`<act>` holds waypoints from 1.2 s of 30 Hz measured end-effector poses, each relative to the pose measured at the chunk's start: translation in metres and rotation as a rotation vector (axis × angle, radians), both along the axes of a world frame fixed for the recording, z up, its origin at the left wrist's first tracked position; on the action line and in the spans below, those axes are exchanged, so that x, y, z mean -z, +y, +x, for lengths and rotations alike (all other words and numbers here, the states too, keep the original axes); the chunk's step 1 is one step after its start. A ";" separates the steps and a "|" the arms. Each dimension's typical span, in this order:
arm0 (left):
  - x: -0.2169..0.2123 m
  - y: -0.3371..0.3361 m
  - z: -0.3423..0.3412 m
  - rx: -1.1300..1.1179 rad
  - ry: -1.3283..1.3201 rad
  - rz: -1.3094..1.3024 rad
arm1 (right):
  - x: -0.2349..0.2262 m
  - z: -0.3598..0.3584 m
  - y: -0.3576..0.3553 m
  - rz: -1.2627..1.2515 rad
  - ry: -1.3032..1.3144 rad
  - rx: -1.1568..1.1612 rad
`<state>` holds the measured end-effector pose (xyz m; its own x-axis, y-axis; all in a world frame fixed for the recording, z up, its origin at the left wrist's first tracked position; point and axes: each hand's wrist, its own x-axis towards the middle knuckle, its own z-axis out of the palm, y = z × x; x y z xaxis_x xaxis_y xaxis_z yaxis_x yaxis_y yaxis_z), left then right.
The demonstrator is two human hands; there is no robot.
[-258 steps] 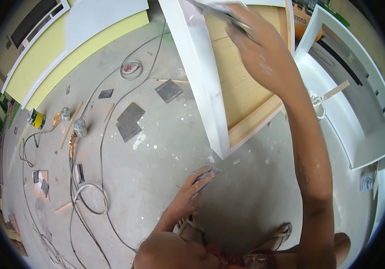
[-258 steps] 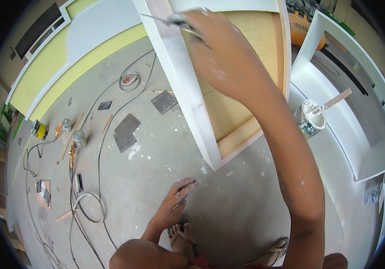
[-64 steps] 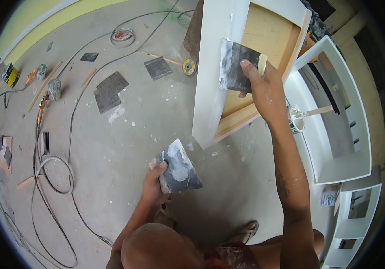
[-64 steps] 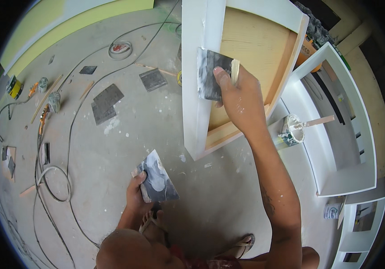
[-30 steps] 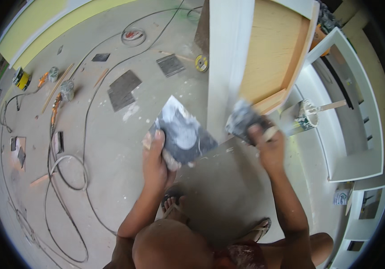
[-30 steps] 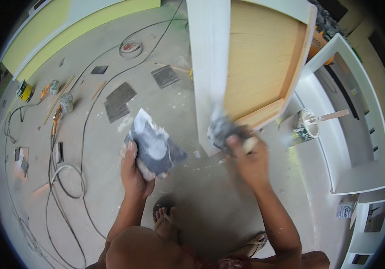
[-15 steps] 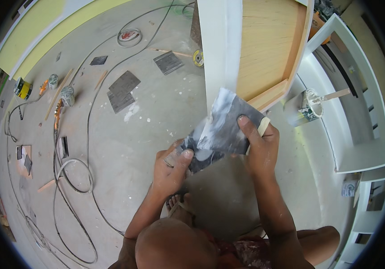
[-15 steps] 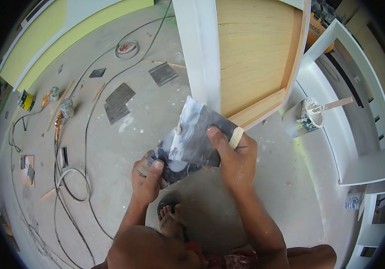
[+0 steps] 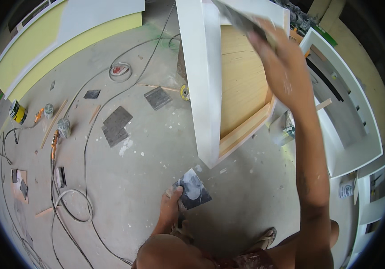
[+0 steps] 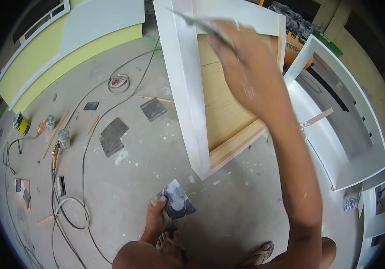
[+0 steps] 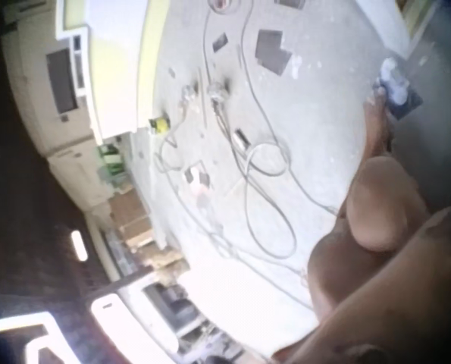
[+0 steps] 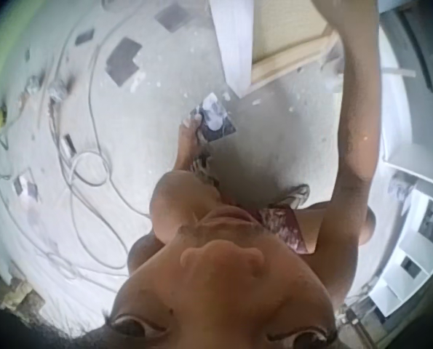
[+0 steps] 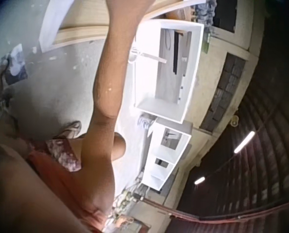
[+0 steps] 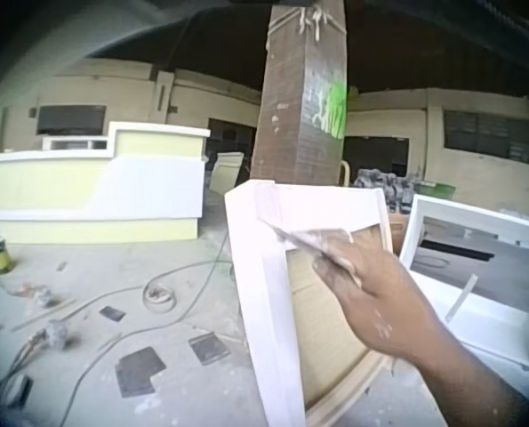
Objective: The person takes putty from a bucket using putty knives and applies it along the surface and edges of a wooden frame.
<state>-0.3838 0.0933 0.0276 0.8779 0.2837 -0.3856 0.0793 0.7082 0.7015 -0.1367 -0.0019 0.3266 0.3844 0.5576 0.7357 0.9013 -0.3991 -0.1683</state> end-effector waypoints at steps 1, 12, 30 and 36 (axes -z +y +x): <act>0.001 -0.004 0.005 0.014 -0.001 -0.031 | -0.018 0.012 0.006 -0.002 -0.014 0.010; 0.011 0.010 0.000 -0.052 -0.026 -0.088 | 0.002 0.076 0.048 0.108 -0.564 -0.066; 0.011 0.011 -0.023 -0.187 0.009 0.041 | 0.010 0.075 0.035 -0.079 -0.470 0.037; 0.016 0.006 -0.025 -0.191 0.008 0.024 | -0.014 0.089 0.045 0.077 -0.598 -0.005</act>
